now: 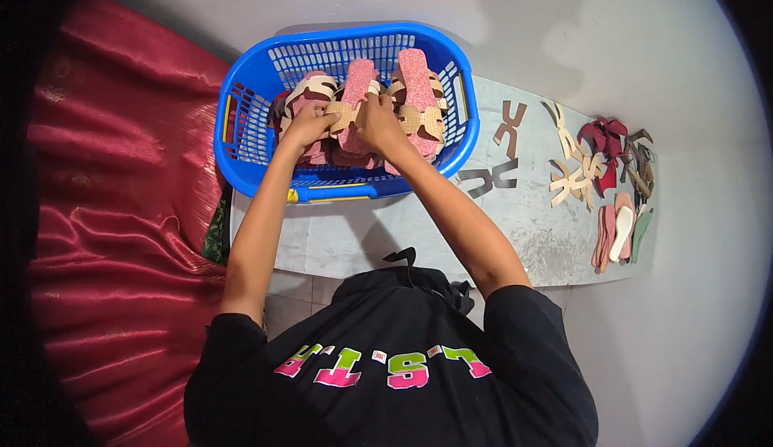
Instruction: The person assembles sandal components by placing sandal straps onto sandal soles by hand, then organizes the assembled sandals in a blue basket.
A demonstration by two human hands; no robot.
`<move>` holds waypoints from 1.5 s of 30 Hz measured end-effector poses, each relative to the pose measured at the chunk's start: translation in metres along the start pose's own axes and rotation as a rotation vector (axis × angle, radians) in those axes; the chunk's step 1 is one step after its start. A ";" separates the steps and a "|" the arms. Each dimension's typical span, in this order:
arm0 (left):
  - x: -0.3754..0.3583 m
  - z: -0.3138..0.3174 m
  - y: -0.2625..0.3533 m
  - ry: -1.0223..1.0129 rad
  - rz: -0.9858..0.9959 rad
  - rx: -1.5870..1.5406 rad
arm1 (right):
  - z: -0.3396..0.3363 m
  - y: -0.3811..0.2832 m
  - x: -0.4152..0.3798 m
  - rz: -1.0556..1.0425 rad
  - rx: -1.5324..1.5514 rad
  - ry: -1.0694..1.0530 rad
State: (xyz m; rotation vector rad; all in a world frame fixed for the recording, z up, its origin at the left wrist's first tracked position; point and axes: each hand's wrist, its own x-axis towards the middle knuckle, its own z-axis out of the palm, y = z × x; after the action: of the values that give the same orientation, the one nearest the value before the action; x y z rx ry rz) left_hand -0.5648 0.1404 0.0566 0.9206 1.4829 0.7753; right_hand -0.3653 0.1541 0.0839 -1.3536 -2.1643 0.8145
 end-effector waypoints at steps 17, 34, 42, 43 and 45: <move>0.012 0.007 -0.021 0.168 0.195 0.471 | 0.019 0.016 0.003 -0.206 -0.227 -0.021; -0.006 0.024 0.000 0.117 0.124 0.571 | 0.026 0.026 0.003 -0.226 -0.037 -0.011; 0.007 0.033 -0.028 0.218 0.181 0.228 | 0.012 0.013 0.000 -0.146 -0.086 -0.050; 0.012 0.033 -0.033 0.218 0.181 0.228 | 0.013 0.014 0.000 -0.146 -0.086 -0.050; 0.018 0.033 -0.040 0.223 0.205 0.193 | 0.016 0.016 0.001 -0.171 -0.083 -0.008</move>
State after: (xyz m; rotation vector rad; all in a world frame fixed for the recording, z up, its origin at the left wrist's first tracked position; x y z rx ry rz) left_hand -0.5373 0.1361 0.0090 1.1760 1.6976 0.9188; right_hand -0.3659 0.1564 0.0620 -1.1855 -2.3055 0.6718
